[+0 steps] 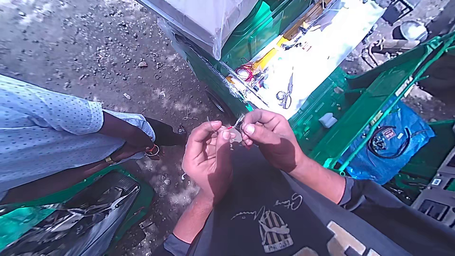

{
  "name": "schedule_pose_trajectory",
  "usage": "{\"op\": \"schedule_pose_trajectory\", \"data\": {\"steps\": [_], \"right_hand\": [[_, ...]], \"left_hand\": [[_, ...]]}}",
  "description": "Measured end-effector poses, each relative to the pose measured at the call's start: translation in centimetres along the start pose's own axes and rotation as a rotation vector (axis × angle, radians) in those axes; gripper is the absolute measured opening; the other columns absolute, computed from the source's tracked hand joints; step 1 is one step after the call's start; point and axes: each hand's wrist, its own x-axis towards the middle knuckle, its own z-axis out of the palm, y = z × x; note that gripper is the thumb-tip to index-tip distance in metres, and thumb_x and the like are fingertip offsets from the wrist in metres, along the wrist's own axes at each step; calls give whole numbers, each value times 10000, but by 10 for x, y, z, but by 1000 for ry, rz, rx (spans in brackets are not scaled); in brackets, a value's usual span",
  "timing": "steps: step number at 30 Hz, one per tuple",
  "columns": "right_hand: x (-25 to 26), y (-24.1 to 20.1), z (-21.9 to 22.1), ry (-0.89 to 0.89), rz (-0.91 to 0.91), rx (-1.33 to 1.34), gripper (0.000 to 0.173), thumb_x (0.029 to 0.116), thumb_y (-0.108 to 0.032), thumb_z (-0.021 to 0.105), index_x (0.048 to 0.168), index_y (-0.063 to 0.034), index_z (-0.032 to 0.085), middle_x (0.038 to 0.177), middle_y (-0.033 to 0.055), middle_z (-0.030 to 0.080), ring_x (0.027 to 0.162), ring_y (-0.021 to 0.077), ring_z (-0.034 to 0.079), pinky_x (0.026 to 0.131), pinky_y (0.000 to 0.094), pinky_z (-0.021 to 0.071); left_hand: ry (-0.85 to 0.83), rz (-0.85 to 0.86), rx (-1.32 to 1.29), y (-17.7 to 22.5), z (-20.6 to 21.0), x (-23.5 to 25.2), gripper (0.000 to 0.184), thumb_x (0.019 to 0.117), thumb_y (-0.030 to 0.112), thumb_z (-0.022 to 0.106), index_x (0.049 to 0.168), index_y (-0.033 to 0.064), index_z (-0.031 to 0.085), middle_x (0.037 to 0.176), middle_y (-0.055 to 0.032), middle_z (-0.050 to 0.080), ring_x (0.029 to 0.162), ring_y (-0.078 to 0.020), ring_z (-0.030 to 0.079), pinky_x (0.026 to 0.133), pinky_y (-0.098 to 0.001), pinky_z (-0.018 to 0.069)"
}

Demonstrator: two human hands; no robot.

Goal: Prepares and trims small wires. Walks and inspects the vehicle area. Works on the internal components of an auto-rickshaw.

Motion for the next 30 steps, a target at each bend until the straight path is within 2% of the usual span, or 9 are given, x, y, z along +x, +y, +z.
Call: {"op": "schedule_pose_trajectory", "data": {"steps": [8,12,15,30], "right_hand": [[7,-7,-14,-26,-55,-138,113,946,-81,697,989,21,676,815,110,656,686,135,629,624,274,560],[16,-16,-33,-40,-33,-40,214,955,-178,678,1081,-4,678,872,94,666,721,130,643,659,283,575],[23,-27,-41,-43,-2,-34,225,952,-162,644,1096,8,682,871,105,656,711,135,626,645,287,562],[41,-44,-66,-59,8,-4,116,954,-120,640,988,-14,669,850,103,644,722,148,630,654,303,562]], "left_hand": [[21,12,21,-7,16,7,211,945,37,701,1153,49,668,1009,-28,700,799,-119,694,725,-288,629],[17,19,25,-10,27,12,214,945,42,705,1156,56,673,1017,-22,704,813,-125,707,736,-298,642],[10,16,24,-13,37,14,214,942,34,705,1152,62,672,1021,-20,704,819,-120,707,741,-292,641],[13,50,84,-28,69,24,212,922,22,726,1127,58,690,1013,-22,699,844,-120,693,762,-289,625]]}}
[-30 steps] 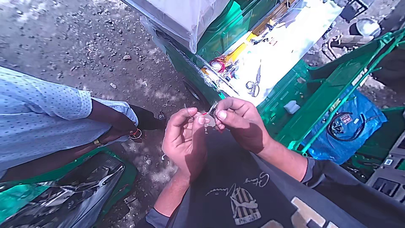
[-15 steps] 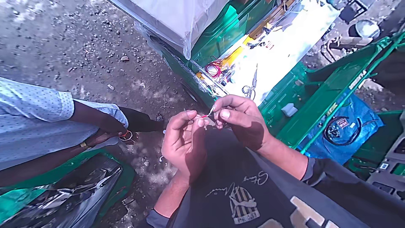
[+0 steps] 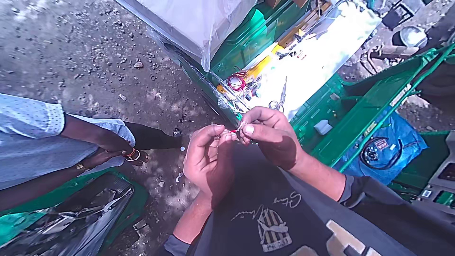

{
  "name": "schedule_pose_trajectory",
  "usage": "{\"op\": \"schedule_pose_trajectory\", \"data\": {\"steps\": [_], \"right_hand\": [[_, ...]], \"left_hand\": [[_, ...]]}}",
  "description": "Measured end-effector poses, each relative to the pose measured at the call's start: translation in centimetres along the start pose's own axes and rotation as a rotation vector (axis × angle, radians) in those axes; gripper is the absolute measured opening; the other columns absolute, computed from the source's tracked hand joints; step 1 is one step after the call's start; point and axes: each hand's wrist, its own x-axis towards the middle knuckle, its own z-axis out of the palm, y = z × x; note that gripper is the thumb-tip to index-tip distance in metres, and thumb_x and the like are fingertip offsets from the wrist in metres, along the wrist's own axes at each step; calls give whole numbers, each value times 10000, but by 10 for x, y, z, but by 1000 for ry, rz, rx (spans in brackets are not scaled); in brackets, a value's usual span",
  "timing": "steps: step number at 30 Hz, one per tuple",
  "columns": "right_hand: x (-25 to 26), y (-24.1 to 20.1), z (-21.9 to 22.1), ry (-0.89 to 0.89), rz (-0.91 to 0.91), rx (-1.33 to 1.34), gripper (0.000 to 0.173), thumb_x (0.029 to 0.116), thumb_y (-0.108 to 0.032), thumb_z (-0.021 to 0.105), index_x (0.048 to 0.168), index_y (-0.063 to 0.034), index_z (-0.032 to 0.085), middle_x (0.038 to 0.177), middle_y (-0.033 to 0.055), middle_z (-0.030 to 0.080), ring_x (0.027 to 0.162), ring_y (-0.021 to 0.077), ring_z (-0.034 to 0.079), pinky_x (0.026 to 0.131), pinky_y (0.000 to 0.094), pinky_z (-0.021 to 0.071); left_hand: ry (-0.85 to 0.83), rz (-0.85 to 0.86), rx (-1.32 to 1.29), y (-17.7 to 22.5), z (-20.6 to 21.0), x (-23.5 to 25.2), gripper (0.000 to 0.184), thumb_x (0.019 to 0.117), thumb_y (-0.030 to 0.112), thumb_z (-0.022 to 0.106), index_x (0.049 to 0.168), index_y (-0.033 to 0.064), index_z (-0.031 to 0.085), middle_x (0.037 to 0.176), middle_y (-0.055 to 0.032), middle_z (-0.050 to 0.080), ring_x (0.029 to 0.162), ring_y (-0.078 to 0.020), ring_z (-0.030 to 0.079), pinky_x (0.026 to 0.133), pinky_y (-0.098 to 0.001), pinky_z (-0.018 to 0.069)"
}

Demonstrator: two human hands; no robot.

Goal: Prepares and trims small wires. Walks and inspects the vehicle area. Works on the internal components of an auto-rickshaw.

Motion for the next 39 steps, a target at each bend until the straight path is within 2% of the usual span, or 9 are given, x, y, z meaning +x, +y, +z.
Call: {"op": "schedule_pose_trajectory", "data": {"steps": [8,14,17,19,21,23,26,31,39], "right_hand": [[-1,5,-4,0,-18,30,105,946,-120,665,992,-26,675,865,90,656,724,131,634,651,286,562],[-3,7,-5,-21,-46,-30,108,949,-80,674,999,16,681,878,112,670,726,130,629,660,286,556],[-3,4,-10,-8,-48,-88,142,922,-57,683,1037,26,681,903,126,680,733,144,641,663,300,571],[-4,2,-14,32,-160,-258,182,885,-21,716,1054,32,676,904,109,677,738,143,649,658,294,586],[-4,0,-20,69,-393,-545,223,856,-38,779,1045,22,677,945,78,683,790,129,665,681,283,606],[-2,-4,-24,121,-643,-819,209,826,-70,825,986,7,715,938,77,708,846,137,685,711,284,612],[0,-8,-27,165,-859,-1110,158,847,-121,823,988,-71,773,893,53,668,853,124,646,741,246,563],[3,-8,-36,191,-987,-1268,155,853,-126,807,998,-91,765,855,60,637,793,152,622,717,271,546],[3,-16,-52,189,-960,-1282,110,857,-110,789,957,-73,764,848,65,651,783,145,626,708,263,544]], "left_hand": [[10,-2,-12,-4,8,3,237,923,18,718,1151,68,673,1039,-22,693,839,-123,703,762,-299,640],[37,7,-49,-5,13,6,227,928,19,707,1150,56,675,1042,-23,694,843,-118,700,757,-289,636],[39,-6,-57,-5,14,8,231,931,25,708,1156,54,669,1036,-27,697,826,-122,703,744,-291,637],[34,-31,-68,-5,15,9,225,939,34,704,1160,56,664,1016,-32,700,810,-138,707,736,-309,643],[30,-54,-85,-5,16,9,219,942,41,705,1156,63,665,1009,-33,698,802,-148,709,732,-328,650],[27,-55,-87,-7,19,9,211,942,43,704,1150,55,665,999,-41,700,792,-150,706,721,-329,648],[20,-57,-64,-8,25,8,208,943,55,710,1147,52,672,1004,-30,702,809,-119,695,725,-282,626],[-3,-68,-87,-7,35,8,206,945,60,713,1148,51,673,993,-28,708,812,-119,702,732,-285,632],[-36,-102,-128,-10,52,6,219,935,36,716,1149,50,675,968,-35,710,804,-127,702,744,-299,632]]}}
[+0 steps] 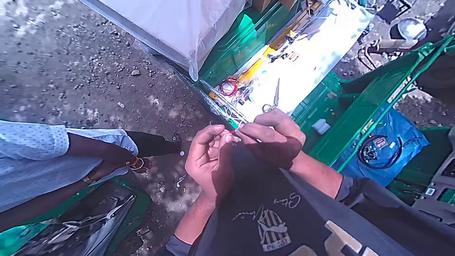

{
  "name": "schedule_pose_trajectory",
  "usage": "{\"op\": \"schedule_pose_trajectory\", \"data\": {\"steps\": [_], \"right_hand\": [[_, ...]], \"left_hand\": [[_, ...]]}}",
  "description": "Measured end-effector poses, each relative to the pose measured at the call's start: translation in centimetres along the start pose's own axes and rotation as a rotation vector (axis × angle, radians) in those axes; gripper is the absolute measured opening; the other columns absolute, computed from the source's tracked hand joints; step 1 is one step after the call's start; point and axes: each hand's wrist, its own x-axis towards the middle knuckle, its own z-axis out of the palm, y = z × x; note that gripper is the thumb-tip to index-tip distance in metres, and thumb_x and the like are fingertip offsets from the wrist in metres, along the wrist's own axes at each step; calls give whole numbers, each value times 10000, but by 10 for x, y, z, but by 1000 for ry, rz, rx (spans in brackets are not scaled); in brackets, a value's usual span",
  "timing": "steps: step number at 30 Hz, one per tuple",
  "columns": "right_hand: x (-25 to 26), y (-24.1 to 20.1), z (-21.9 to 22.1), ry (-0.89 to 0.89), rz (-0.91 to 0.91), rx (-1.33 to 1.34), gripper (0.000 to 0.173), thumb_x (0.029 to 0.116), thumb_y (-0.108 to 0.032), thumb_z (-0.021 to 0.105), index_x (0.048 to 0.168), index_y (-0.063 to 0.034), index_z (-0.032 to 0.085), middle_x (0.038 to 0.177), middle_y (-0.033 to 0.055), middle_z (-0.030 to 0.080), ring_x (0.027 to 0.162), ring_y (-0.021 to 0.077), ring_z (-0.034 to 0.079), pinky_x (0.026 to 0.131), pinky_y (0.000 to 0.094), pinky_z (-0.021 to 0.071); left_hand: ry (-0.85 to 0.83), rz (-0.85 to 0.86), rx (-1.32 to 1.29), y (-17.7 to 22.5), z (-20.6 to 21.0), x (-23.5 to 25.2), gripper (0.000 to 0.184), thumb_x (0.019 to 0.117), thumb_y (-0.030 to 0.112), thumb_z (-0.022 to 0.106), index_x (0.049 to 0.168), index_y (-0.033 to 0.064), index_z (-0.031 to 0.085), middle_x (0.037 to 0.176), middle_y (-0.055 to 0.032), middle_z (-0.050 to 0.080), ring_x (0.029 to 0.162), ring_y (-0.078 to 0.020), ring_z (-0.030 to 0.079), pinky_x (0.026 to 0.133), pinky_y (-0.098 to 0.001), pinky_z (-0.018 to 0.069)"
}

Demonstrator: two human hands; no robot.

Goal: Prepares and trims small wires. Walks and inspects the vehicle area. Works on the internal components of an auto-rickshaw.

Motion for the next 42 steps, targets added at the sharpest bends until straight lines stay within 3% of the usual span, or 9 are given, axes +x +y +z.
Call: {"op": "schedule_pose_trajectory", "data": {"steps": [12,15,21,28,31,34,37,39,42], "right_hand": [[1,25,-16,-63,71,66,82,873,-104,755,914,-36,776,845,79,700,800,139,665,702,255,562],[1,28,-23,-154,340,384,63,878,-71,751,909,-16,752,818,40,673,735,75,622,614,206,532],[-1,49,-32,-401,1207,1538,149,984,-121,633,900,-16,699,640,7,551,506,34,453,480,188,379],[-9,80,-37,-594,1329,2006,224,1034,-231,503,959,-81,651,654,-52,492,501,26,447,460,169,378],[-17,100,-45,-575,1295,1817,223,1025,-220,549,973,-59,694,685,-27,555,534,32,489,495,180,411],[-53,144,-48,-437,1176,1136,162,1000,-165,641,1000,-28,727,695,47,634,527,82,544,488,231,476],[-122,212,-39,-579,1157,206,134,963,-232,713,1032,-117,724,718,57,676,550,196,620,502,409,531],[-166,247,-30,-664,1251,-62,228,940,-241,728,1069,-55,694,814,158,681,679,334,655,620,568,541],[-207,278,-9,-732,1318,-219,337,913,-328,757,1001,-11,690,854,198,683,797,391,675,714,630,537]], "left_hand": [[-28,-55,76,-10,26,3,259,906,-24,712,1160,18,679,996,-66,721,827,-150,705,744,-306,627],[14,-36,42,-17,35,4,274,877,-44,740,1138,21,685,1014,-66,717,857,-146,701,758,-292,623],[8,77,120,-34,51,6,243,875,-19,758,1102,51,711,1022,-45,720,886,-148,705,787,-311,629],[86,104,176,-47,72,10,234,883,-41,738,1101,37,705,1020,-57,724,873,-159,715,772,-318,635],[126,62,167,-50,80,12,242,882,-51,732,1105,35,697,1008,-68,721,817,-171,717,735,-334,645],[159,27,161,-52,84,13,249,880,-46,739,1113,34,698,999,-71,724,803,-173,714,709,-333,641],[190,-18,150,-54,88,13,254,873,-42,749,1108,38,699,991,-76,728,806,-175,717,709,-324,640],[198,-44,128,-55,89,13,252,867,-43,754,1099,37,698,988,-88,732,806,-179,717,715,-321,634],[187,-96,86,-57,88,16,238,873,-27,752,1095,30,689,972,-101,729,814,-190,718,746,-339,632]]}}
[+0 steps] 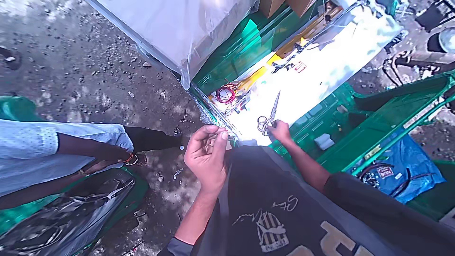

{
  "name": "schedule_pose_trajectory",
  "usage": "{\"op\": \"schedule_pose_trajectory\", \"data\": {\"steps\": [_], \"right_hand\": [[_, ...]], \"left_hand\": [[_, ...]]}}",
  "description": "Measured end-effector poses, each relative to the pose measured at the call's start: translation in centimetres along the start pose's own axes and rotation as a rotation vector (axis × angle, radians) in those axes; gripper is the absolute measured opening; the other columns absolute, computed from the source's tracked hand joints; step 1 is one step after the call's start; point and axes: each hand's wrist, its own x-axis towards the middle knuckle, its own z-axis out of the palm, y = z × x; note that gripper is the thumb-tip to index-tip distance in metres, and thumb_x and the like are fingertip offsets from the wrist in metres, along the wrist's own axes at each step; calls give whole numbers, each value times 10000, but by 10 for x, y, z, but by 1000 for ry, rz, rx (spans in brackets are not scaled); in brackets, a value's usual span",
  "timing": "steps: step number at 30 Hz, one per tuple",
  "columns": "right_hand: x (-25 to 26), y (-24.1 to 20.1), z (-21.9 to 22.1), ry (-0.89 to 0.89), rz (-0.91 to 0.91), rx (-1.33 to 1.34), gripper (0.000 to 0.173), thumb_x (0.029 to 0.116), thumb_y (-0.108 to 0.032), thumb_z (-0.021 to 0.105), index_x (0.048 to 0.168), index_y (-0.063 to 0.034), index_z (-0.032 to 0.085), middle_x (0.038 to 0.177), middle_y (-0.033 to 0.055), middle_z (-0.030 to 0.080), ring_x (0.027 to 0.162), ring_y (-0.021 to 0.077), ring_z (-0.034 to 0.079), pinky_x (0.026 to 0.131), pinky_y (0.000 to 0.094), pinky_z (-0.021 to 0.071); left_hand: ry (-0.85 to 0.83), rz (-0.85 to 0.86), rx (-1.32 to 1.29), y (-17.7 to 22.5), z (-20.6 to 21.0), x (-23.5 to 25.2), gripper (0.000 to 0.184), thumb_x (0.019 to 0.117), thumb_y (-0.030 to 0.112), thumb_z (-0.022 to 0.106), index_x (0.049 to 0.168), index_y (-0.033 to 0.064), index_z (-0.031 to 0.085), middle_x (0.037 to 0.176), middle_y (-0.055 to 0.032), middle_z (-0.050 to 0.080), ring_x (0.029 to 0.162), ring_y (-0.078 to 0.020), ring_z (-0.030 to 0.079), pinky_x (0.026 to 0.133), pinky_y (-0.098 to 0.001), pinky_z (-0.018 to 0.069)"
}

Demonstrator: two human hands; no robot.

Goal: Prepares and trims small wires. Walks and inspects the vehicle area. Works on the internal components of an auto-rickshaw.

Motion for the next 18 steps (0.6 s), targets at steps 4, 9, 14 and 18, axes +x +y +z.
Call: {"op": "schedule_pose_trajectory", "data": {"steps": [4,9,14,18], "right_hand": [[10,-13,5,-3,25,-163,385,951,-414,694,975,-29,704,911,217,702,880,424,694,734,655,540],[6,-43,10,-60,116,-111,484,915,-499,682,815,-26,667,817,207,671,803,399,684,673,619,533],[5,-35,31,32,205,61,512,827,-488,819,888,2,684,868,239,677,835,430,671,716,651,527],[8,-35,35,52,291,120,444,838,-397,833,969,11,718,985,262,697,969,441,672,846,669,512]], "left_hand": [[34,-201,-158,2,-3,6,222,879,-21,747,1090,26,697,938,-129,728,794,-208,722,774,-386,634],[57,-292,-244,2,-15,12,197,882,-24,741,1068,23,696,901,-146,720,774,-230,716,776,-415,632],[59,-351,-308,10,-31,16,199,882,-18,746,1071,22,693,911,-153,732,778,-223,731,774,-402,637],[37,-455,-373,15,-48,23,185,907,-16,712,1085,31,696,916,-150,737,786,-213,735,758,-377,635]]}}
